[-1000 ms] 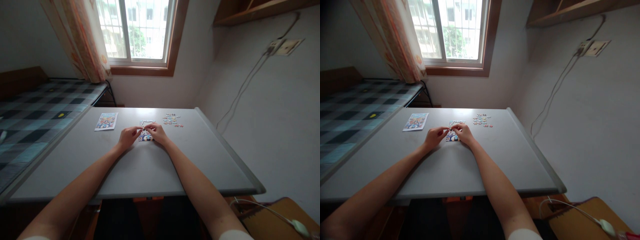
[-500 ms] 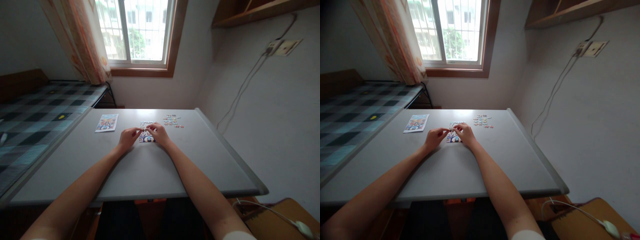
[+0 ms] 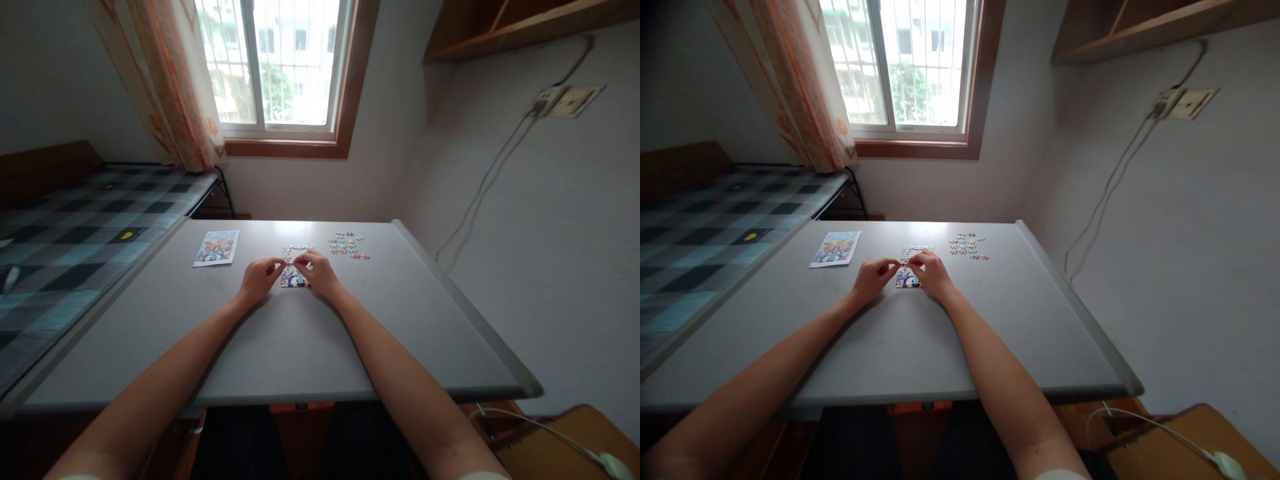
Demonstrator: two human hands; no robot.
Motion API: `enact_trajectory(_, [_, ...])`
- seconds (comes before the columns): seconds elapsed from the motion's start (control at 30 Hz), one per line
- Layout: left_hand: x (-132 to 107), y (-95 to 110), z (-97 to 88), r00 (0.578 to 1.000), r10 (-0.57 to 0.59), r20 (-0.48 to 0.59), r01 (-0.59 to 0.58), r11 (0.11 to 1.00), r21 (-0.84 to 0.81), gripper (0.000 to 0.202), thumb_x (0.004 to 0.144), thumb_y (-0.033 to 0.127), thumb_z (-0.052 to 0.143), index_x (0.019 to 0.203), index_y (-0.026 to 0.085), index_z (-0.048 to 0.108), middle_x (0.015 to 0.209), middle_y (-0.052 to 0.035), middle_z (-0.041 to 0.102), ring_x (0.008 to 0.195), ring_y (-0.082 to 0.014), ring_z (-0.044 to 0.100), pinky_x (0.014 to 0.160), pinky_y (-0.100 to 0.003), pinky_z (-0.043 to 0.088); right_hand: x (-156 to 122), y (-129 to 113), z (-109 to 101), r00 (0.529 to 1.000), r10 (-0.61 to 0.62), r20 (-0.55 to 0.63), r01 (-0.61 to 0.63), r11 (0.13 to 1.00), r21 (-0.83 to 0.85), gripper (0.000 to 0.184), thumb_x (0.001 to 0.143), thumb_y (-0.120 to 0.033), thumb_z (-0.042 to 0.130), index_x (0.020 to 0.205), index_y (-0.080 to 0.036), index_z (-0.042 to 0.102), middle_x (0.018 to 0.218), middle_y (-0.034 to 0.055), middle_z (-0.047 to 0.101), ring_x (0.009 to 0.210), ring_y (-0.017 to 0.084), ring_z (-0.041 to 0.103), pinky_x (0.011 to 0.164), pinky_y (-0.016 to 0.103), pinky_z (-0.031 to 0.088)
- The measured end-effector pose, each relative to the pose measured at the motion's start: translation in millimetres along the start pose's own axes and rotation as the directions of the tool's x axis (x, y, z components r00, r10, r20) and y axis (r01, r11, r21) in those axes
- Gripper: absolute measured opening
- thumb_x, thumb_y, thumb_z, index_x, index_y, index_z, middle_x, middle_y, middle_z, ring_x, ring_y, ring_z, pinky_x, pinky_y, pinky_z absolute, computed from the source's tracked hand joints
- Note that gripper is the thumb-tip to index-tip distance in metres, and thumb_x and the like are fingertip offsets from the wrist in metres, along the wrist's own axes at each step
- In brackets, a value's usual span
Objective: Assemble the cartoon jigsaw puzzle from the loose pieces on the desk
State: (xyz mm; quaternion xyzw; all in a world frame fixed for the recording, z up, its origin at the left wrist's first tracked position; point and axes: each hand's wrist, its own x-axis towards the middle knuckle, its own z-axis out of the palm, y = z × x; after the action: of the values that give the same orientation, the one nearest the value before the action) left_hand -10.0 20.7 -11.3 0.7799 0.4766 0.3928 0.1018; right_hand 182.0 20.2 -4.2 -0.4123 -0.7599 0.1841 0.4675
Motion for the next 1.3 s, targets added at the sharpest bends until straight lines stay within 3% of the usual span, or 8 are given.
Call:
enact_trajectory(0.13, [-0.4,-0.1,0.3,1.000,-0.001,0.002,0.001,1.000,-0.024,0.030,0.086,0.041,0.055,0.086,0.017,0.074,0.050,0.0058,0.047,0.046,-0.0077,0.037,0.052,-0.021,0.031,-0.4,-3.0,0.3,0.999,0.032,-0.005,-0.032,0.999,0.018,0.007,0.082,-0.020,0.062,0.076,-0.019,0.067,0.079,0.0025,0.063,0.076,0.014,0.057,0.073,0.028,0.045])
enact_trajectory(0.47, [-2.1,2.3,-3.0,0.996,0.088,0.007,-0.088,0.996,0.017,0.030,0.088,0.040,0.054,0.092,0.018,0.074,0.053,0.0041,0.052,0.047,-0.0077,0.041,0.053,-0.020,0.033,2.4,-4.0,1.5,0.983,0.182,-0.013,-0.173,0.952,0.254,0.011,0.078,-0.028,0.065,0.080,-0.018,0.068,0.073,0.0023,0.069,0.063,0.012,0.061,0.063,0.026,0.047])
enact_trajectory(1.07, [-3.1,-0.9,-1.2,0.992,0.125,-0.003,-0.125,0.990,0.062,0.031,0.089,0.040,0.053,0.091,0.018,0.075,0.055,0.0016,0.056,0.049,-0.0087,0.043,0.054,-0.021,0.034,1.3,-1.6,0.8,0.983,0.181,0.000,-0.177,0.958,0.226,0.015,0.078,-0.031,0.065,0.078,-0.018,0.072,0.073,0.0029,0.071,0.063,0.013,0.061,0.062,0.025,0.046])
enact_trajectory(1.3, [-1.7,0.0,-2.0,0.997,0.080,-0.016,-0.079,0.995,0.061,0.031,0.089,0.040,0.055,0.092,0.018,0.076,0.057,0.0004,0.060,0.049,-0.0092,0.045,0.055,-0.021,0.035,0.8,-3.6,-6.4,0.999,0.043,-0.009,-0.043,0.998,0.035,0.013,0.083,-0.030,0.064,0.079,-0.021,0.072,0.074,0.0027,0.069,0.071,0.015,0.059,0.070,0.028,0.046])
